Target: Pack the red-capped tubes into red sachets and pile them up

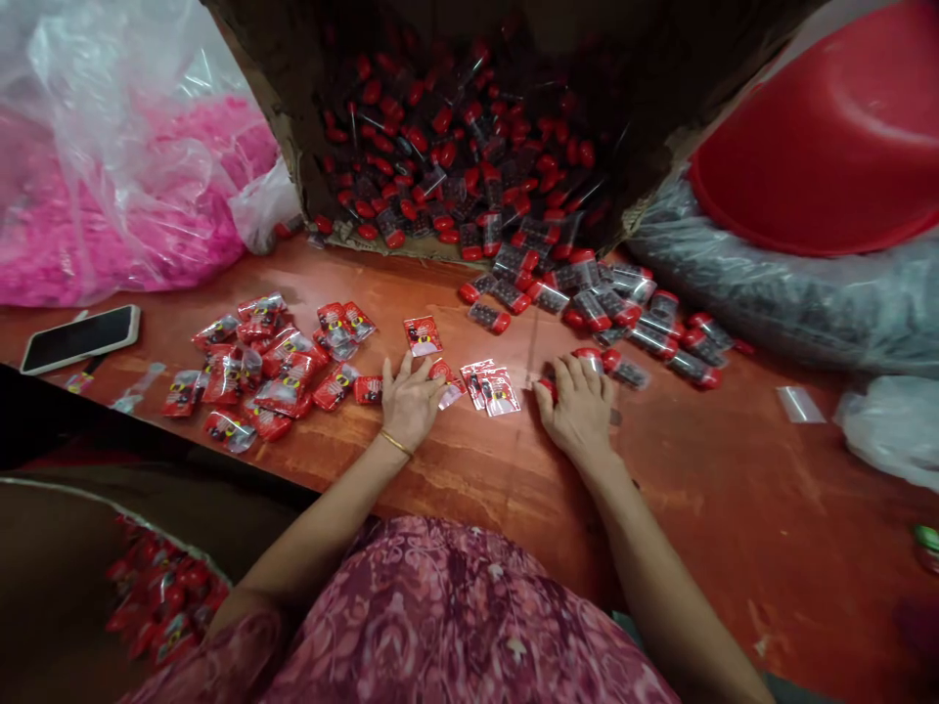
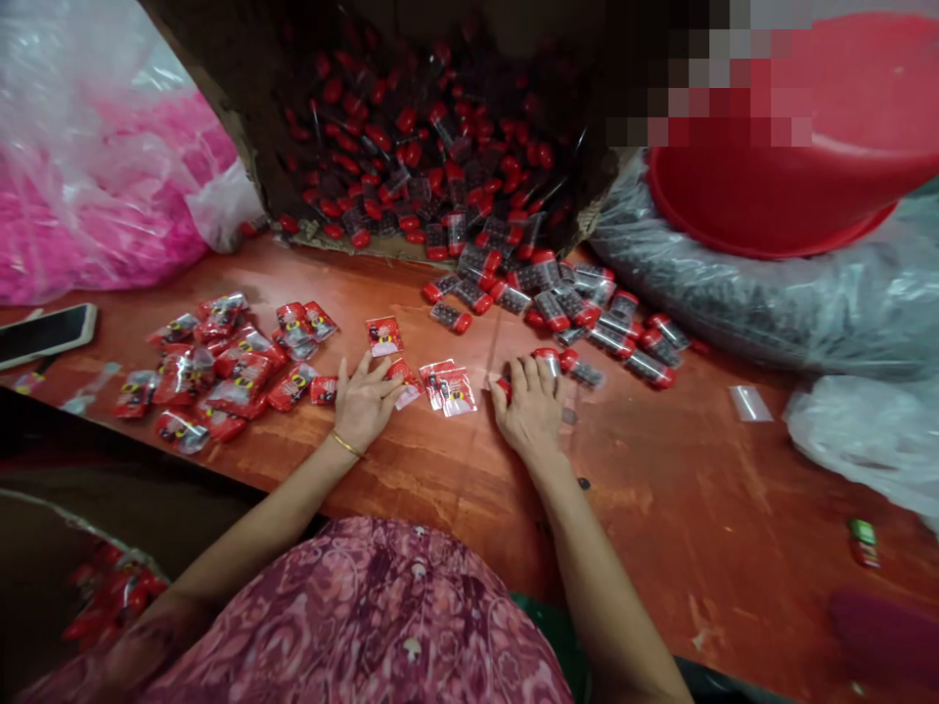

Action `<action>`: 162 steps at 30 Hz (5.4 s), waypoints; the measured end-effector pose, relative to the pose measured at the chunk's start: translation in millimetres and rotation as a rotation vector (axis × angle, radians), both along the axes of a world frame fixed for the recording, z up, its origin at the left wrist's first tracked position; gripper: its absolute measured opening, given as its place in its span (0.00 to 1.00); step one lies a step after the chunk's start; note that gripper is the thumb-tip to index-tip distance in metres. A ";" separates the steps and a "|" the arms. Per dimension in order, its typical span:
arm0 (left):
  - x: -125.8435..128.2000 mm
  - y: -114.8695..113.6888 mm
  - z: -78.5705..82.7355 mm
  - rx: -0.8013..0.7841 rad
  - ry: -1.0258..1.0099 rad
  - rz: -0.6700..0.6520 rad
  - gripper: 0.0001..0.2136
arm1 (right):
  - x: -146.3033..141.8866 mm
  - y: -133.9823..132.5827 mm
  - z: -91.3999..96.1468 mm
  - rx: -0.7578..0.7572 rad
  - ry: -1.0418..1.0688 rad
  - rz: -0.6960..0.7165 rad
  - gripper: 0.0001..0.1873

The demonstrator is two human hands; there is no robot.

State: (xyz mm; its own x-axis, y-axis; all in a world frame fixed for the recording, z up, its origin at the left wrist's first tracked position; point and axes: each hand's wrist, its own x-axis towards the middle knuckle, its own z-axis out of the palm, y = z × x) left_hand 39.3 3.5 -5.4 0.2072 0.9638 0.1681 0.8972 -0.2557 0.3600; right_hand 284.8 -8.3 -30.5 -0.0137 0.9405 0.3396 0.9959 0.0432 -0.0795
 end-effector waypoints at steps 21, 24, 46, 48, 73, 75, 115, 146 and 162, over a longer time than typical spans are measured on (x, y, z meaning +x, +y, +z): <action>21.1 -27.2 52.0 -0.276 -0.697 0.077 0.17 | -94.9 -22.5 57.4 0.009 1.389 0.063 0.15; 31.7 -31.1 51.2 -0.697 -1.032 0.128 0.20 | -90.1 -28.2 52.0 0.092 1.275 0.028 0.18; 49.5 -7.6 61.0 -1.077 -1.555 0.411 0.13 | 49.3 -4.8 36.3 -0.252 0.143 0.304 0.15; 49.1 -7.6 61.3 -1.084 -1.556 0.410 0.12 | 42.6 -15.4 33.9 -0.223 0.262 0.290 0.15; 61.1 -15.7 56.8 -0.902 -1.487 0.180 0.17 | -50.6 -63.6 58.0 -0.172 1.401 0.105 0.12; 64.5 -16.5 54.6 -0.938 -1.533 0.201 0.17 | -55.1 -62.5 55.0 -0.119 1.373 0.099 0.11; -16.9 14.1 39.9 -0.366 -1.809 0.831 0.18 | 33.0 -14.2 16.3 -0.071 0.241 -0.341 0.20; 4.0 15.0 21.7 -0.046 -0.592 0.122 0.07 | -49.4 -25.9 42.4 0.073 0.935 0.051 0.10; 48.9 -20.8 47.3 -0.740 -1.315 0.194 0.13 | -78.8 -23.6 49.6 0.069 1.198 0.027 0.18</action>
